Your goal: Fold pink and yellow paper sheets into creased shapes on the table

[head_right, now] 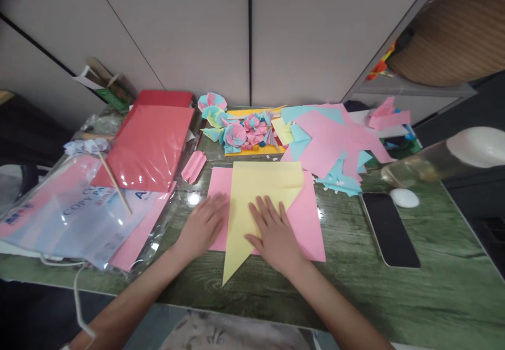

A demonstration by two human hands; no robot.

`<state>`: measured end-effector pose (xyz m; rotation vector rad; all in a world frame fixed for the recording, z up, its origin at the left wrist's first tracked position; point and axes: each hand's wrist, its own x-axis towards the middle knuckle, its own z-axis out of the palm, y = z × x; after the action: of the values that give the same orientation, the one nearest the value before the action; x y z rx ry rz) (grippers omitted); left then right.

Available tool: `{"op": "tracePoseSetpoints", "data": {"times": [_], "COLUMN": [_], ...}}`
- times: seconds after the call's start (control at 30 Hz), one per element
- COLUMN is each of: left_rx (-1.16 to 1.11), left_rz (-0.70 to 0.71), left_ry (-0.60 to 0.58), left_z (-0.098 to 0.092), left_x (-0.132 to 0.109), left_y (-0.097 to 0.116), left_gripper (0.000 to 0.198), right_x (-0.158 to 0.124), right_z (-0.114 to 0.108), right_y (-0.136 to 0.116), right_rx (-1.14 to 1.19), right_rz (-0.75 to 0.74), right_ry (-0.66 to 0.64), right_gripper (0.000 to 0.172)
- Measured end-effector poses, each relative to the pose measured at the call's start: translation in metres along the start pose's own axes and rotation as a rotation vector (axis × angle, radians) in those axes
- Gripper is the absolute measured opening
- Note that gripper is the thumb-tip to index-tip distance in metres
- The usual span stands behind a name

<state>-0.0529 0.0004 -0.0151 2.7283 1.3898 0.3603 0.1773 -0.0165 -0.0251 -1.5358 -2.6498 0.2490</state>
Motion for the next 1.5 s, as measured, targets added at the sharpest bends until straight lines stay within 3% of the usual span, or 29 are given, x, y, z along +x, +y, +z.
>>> {"op": "tracePoseSetpoints", "data": {"times": [0.13, 0.3, 0.6, 0.87, 1.23, 1.5], "left_rx": [-0.077, -0.082, -0.105, -0.117, -0.058, -0.071], "left_rz": [0.151, 0.157, 0.125, -0.009, 0.062, 0.037], "left_ry": [-0.158, -0.23, -0.266, -0.197, -0.235, -0.238], "left_z": [0.0, 0.003, -0.001, 0.004, 0.002, 0.002], "left_x": [-0.004, -0.003, -0.001, 0.006, 0.008, 0.018], "left_y": [0.018, 0.018, 0.019, 0.026, 0.02, 0.015], "left_gripper": [0.053, 0.066, 0.067, 0.04, 0.055, 0.056], "right_x": [0.001, 0.0, -0.004, -0.003, 0.001, 0.007], "right_z": [0.001, -0.004, -0.01, -0.009, -0.016, -0.011], "right_y": [0.001, 0.013, 0.047, 0.045, 0.047, 0.048], "right_rx": [0.007, -0.001, -0.067, -0.079, -0.089, -0.006], "right_rz": [-0.005, 0.012, 0.111, 0.13, 0.17, 0.04], "right_ry": [0.008, -0.007, -0.005, -0.012, 0.018, 0.047], "right_gripper": [0.067, 0.068, 0.071, 0.071, 0.066, 0.069]}}
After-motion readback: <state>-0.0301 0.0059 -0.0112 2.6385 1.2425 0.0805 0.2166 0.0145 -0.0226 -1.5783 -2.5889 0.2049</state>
